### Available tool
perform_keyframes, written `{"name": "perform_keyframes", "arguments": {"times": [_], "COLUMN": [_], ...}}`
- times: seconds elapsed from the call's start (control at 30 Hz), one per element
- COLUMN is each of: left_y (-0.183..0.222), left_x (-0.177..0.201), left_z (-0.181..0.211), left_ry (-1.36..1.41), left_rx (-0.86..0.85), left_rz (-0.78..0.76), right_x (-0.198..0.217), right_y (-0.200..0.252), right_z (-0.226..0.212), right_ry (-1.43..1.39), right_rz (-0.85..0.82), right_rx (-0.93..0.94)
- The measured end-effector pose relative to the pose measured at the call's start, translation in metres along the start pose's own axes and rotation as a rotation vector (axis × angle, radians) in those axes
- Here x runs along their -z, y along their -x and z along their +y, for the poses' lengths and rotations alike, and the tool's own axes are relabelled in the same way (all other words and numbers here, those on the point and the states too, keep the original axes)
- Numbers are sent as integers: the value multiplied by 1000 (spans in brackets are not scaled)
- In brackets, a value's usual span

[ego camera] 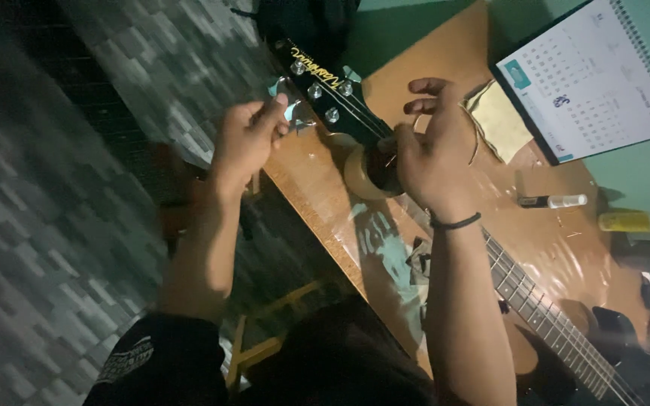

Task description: Replacing a string on a bass guitar by threading it through the bridge and winding it onto the tuning peg.

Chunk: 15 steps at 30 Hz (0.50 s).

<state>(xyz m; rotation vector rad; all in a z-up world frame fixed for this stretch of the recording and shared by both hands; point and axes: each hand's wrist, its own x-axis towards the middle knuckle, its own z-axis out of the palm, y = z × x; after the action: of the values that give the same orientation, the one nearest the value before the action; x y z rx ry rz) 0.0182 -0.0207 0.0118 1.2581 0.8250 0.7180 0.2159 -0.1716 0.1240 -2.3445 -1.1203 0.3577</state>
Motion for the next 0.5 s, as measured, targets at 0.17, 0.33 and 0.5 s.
{"name": "perform_keyframes", "arguments": {"times": [0.17,0.33,0.5], "left_y": [-2,-6,0], "left_x": [11,18,8], "left_z": [7,-14,-12], "left_ry": [-374,-612,-675], "left_rx": [-277,-816,-903], "left_rz": [47,28,110], "right_x": [-4,-5,-9], "right_y": [8,39,54], "right_z": [3,-21,-9], "right_ry": [-28,-349,-543], "right_rz": [211,301,388], "right_rx": [233,320,337]}}
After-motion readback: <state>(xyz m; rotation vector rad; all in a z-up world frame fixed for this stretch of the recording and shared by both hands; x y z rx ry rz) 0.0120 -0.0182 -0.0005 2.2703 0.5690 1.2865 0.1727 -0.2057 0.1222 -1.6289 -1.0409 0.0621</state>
